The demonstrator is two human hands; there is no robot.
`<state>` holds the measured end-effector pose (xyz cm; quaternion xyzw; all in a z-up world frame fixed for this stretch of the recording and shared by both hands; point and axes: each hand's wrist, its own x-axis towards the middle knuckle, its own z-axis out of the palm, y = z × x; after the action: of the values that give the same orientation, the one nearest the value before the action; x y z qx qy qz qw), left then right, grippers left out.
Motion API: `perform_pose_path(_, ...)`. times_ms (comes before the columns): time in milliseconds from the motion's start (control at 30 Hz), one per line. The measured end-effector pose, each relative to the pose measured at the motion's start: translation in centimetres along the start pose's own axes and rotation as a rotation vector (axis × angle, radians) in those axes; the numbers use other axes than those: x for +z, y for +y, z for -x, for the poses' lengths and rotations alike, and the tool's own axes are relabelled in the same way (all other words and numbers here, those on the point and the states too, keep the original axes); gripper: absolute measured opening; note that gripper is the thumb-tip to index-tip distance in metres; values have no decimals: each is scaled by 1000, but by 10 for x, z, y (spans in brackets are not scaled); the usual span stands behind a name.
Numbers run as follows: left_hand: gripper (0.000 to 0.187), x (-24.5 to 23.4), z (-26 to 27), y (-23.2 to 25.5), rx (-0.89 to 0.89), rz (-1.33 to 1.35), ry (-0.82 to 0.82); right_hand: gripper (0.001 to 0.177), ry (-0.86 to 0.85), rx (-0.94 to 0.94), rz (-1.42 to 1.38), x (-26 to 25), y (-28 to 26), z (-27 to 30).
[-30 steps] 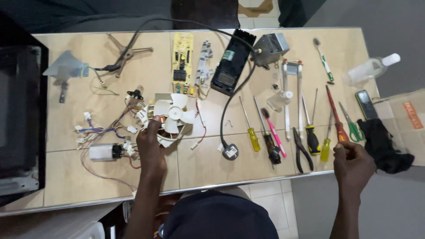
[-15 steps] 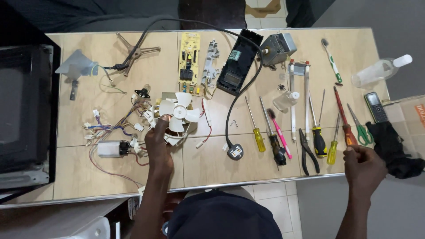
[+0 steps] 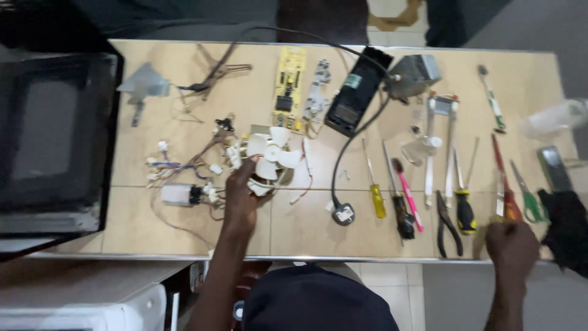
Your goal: The person disassembles a white plastic fan housing using a screwdriver, then removes a small motor. They use a metal rod to clean the motor's internal components and a toothbrush to brush the exterior before reassembling the parts.
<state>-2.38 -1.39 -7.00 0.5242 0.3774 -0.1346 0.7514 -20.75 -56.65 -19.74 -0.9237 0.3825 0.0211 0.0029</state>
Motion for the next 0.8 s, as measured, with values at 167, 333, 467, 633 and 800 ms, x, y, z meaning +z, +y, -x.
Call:
perform_pose_path(167, 36, -1, 0, 5, -20, 59, 40, 24, 245, -164, -357, -48, -23, 56)
perform_pose_path(333, 36, 3, 0, 5, 5, 140, 63, 18, -5, -388, -651, -98, -126, 119)
perform_pose_path(467, 32, 4, 1, 9, 41, 137, 53, 39, -379, -580, -861, -113, -237, 169)
perform_pose_path(633, 19, 1, 3, 11, -17, 90, 104, 38, -330, -781, -799, -109, -310, 188)
perform_pose_path(800, 55, -6, -14, -5, 147, 170, 66, 35, -320, -629, -968, -80, -328, 185)
